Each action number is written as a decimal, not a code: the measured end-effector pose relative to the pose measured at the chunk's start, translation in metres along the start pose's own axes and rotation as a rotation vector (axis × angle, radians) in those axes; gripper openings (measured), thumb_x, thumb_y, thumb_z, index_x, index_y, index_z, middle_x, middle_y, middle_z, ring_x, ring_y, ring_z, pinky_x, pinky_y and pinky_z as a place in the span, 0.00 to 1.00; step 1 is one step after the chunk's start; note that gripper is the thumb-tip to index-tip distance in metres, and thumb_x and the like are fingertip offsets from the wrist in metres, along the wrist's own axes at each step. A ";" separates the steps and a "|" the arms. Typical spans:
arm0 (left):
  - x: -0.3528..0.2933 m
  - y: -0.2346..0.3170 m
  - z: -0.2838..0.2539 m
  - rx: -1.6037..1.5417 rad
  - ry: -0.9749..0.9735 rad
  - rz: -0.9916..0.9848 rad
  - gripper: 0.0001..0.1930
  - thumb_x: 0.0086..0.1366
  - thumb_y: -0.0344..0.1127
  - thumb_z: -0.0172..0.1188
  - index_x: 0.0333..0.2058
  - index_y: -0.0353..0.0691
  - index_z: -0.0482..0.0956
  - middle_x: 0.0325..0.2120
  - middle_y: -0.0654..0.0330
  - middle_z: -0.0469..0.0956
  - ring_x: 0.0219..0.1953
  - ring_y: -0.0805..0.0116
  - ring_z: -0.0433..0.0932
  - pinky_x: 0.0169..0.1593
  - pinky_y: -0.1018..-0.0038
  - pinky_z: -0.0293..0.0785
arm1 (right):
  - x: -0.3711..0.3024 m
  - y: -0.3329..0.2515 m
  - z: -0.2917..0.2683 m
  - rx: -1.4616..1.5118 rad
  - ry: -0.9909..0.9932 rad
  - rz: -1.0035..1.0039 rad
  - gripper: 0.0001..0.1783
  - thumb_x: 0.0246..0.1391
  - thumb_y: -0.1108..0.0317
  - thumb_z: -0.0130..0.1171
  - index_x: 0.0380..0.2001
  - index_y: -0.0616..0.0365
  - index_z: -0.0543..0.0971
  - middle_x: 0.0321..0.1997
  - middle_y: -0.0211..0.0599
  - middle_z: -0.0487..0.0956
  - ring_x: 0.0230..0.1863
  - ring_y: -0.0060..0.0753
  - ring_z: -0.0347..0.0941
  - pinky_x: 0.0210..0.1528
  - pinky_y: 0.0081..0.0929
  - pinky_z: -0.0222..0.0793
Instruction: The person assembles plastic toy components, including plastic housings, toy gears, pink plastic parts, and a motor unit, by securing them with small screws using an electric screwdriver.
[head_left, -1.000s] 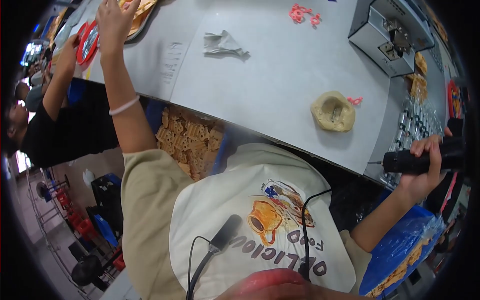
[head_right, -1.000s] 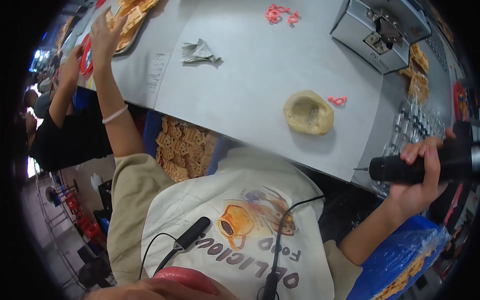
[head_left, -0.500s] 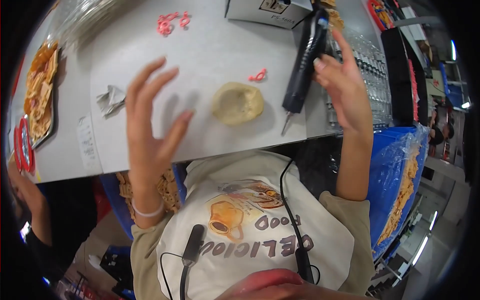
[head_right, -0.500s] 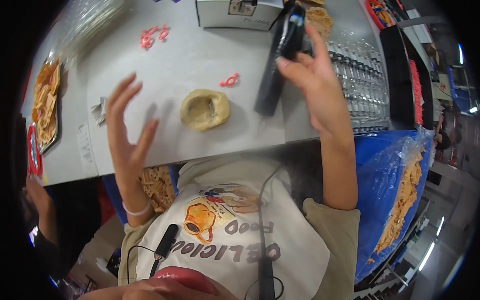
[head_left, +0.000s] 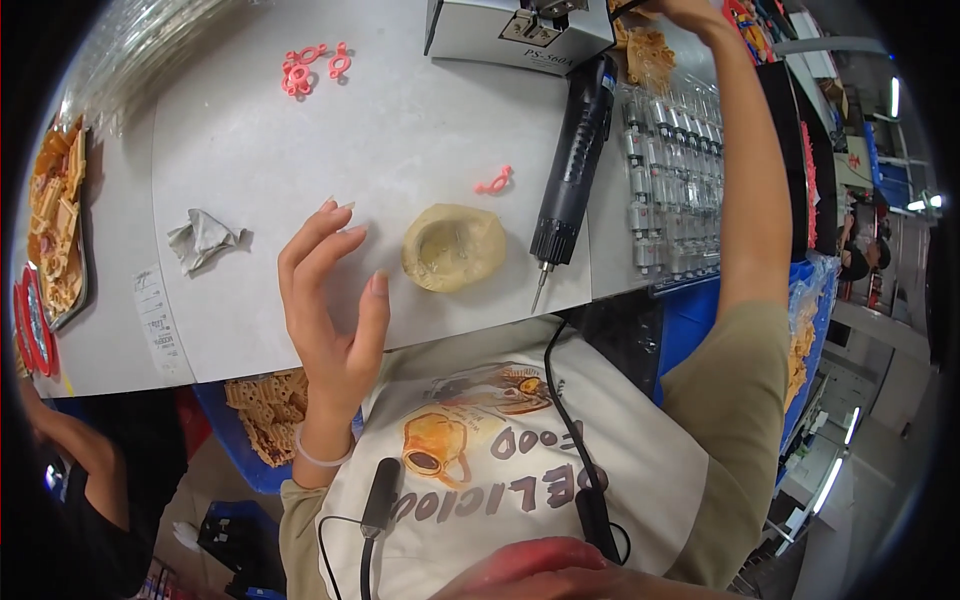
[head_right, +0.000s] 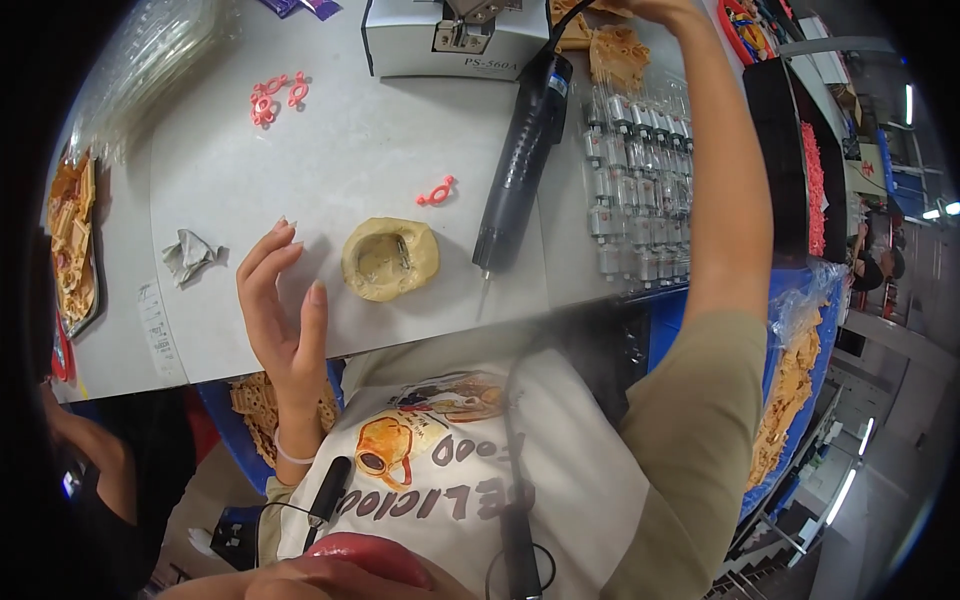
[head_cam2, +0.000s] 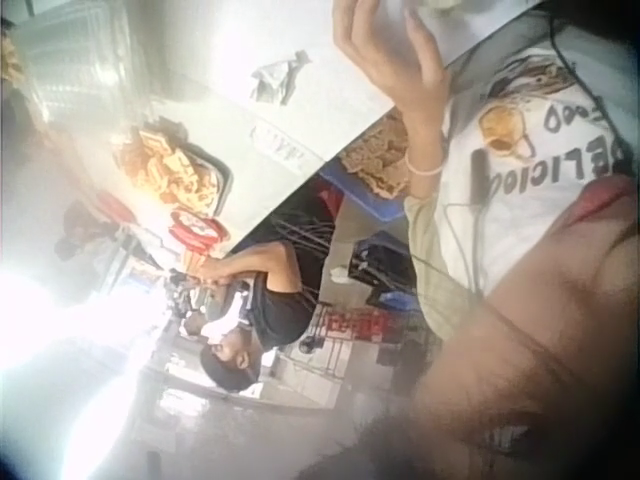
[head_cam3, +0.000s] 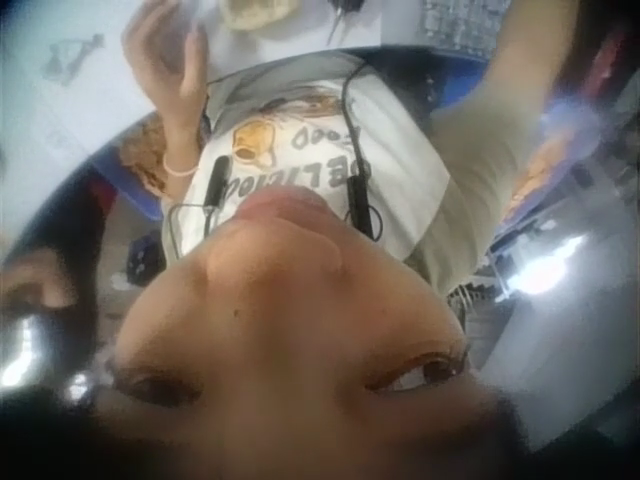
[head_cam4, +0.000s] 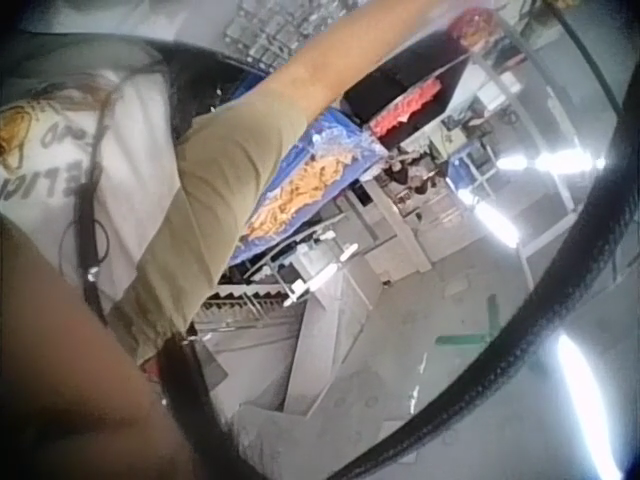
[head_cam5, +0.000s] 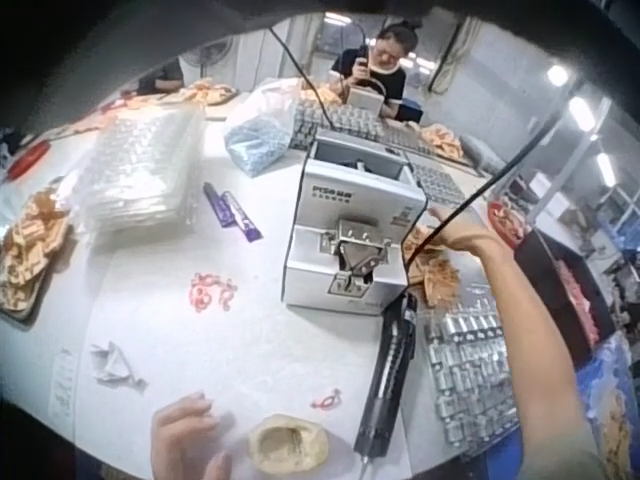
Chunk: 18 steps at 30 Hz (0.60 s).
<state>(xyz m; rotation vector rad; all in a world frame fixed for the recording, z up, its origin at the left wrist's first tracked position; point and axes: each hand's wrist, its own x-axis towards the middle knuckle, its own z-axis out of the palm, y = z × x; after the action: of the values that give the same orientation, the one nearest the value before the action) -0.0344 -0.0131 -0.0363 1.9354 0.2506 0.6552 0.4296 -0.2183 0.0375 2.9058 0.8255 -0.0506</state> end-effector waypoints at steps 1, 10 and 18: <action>0.003 0.001 0.001 -0.005 -0.008 0.013 0.19 0.59 0.23 0.58 0.50 0.35 0.75 0.56 0.48 0.72 0.64 0.48 0.68 0.65 0.58 0.64 | 0.018 0.049 0.036 0.343 -0.027 -0.140 0.41 0.44 0.57 0.73 0.62 0.57 0.71 0.54 0.55 0.79 0.57 0.54 0.74 0.58 0.42 0.69; 0.001 -0.001 -0.001 -0.056 0.004 0.047 0.16 0.58 0.20 0.58 0.47 0.34 0.76 0.52 0.48 0.74 0.59 0.50 0.73 0.62 0.59 0.68 | -0.043 -0.017 -0.012 -0.213 0.272 0.144 0.16 0.41 0.60 0.68 0.32 0.59 0.81 0.35 0.53 0.82 0.38 0.53 0.80 0.40 0.46 0.76; -0.002 -0.006 -0.002 -0.149 0.003 0.088 0.17 0.57 0.19 0.57 0.47 0.32 0.76 0.50 0.46 0.75 0.57 0.52 0.73 0.62 0.61 0.68 | -0.207 -0.103 -0.068 0.962 0.418 0.000 0.29 0.50 0.68 0.70 0.54 0.59 0.71 0.41 0.44 0.82 0.40 0.31 0.82 0.43 0.26 0.79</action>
<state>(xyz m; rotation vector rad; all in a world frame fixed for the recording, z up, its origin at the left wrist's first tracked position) -0.0367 -0.0097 -0.0418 1.8104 0.1156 0.7139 0.1994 -0.2308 0.1075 3.9042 1.0883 0.2356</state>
